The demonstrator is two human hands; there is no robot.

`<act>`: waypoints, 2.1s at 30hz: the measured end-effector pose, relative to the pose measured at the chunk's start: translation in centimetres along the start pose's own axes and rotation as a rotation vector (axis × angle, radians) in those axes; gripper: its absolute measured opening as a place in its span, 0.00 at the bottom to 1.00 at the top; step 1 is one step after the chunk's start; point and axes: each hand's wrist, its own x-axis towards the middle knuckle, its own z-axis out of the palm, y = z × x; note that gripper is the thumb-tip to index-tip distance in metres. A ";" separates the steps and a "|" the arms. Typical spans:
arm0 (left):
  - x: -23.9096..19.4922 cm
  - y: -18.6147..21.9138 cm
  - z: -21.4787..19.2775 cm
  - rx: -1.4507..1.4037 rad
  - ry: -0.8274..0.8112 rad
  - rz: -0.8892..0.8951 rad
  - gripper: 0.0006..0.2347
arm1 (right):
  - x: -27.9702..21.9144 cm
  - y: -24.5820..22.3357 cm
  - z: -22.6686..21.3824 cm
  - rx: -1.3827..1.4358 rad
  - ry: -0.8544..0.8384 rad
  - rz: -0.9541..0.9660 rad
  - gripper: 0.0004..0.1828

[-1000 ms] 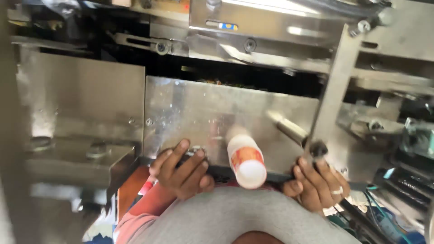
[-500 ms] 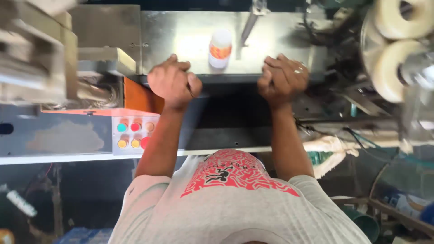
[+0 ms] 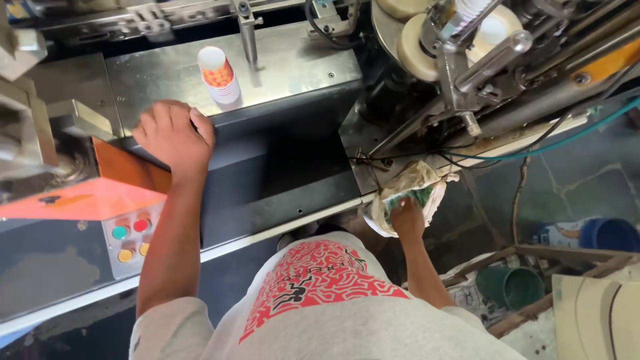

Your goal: Loading sleeves and clearing jams on an industrial paper cup manufacturing machine.

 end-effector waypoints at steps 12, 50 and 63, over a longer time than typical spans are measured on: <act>-2.2 8.0 -5.7 -0.170 -0.025 -0.209 0.11 | 3.4 1.9 5.8 -0.420 -0.506 0.049 0.14; -34.6 11.5 -24.8 0.107 -0.521 -1.047 0.22 | -7.0 -10.1 -7.1 0.663 -0.077 -0.875 0.09; -36.9 -6.5 -17.2 0.426 -0.877 -0.301 0.38 | -19.0 -31.9 4.0 0.050 -0.031 -1.034 0.41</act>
